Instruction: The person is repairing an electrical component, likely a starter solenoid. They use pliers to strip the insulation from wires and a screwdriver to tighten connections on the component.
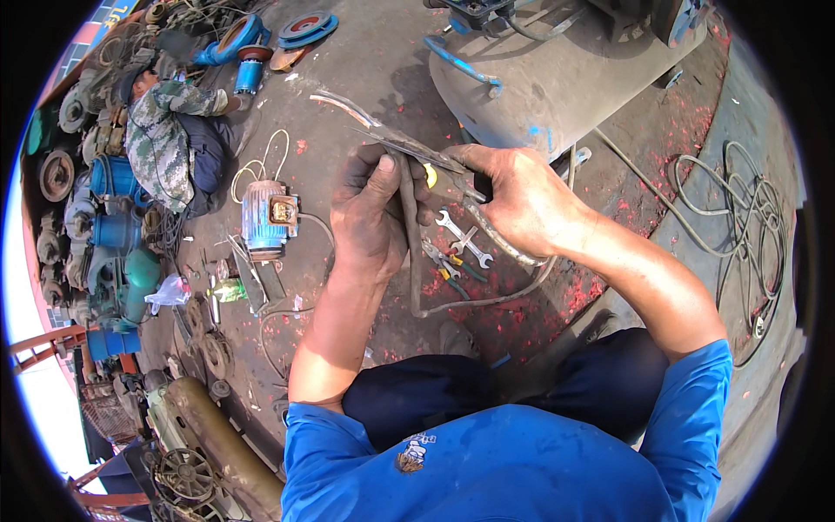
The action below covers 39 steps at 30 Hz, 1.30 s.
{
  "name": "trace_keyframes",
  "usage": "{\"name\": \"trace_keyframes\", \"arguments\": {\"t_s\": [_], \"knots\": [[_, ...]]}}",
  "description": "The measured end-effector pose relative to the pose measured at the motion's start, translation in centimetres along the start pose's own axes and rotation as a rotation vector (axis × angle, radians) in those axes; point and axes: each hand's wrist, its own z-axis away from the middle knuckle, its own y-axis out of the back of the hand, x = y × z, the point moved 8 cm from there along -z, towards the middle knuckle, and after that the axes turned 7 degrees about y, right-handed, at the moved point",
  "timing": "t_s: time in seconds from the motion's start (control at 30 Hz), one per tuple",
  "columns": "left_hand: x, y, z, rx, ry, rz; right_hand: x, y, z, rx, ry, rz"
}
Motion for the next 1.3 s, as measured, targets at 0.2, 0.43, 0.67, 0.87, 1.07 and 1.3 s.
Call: {"name": "trace_keyframes", "arguments": {"t_s": [0.2, 0.43, 0.67, 0.87, 1.07, 1.3], "knots": [[0.4, -2.1, 0.7, -0.014, -0.094, 0.157, -2.6, 0.3, 0.4, 0.274, 0.258, 0.354], [0.1, -0.4, 0.8, 0.072, -0.121, 0.053, -2.0, 0.2, 0.2, 0.202, 0.256, 0.430], [-0.3, -1.9, 0.6, 0.031, -0.156, 0.146, -2.9, 0.3, 0.3, 0.316, 0.310, 0.482], [-0.5, -1.1, 0.2, 0.090, -0.158, 0.040, -1.2, 0.0, 0.0, 0.174, 0.218, 0.454], [0.6, 0.5, 0.2, 0.079, -0.119, -0.354, -0.8, 0.4, 0.1, 0.099, 0.208, 0.491], [1.6, 1.8, 0.9, -0.015, 0.012, -0.403, 1.0, 0.7, -0.1, -0.127, 0.113, -0.090]]}}
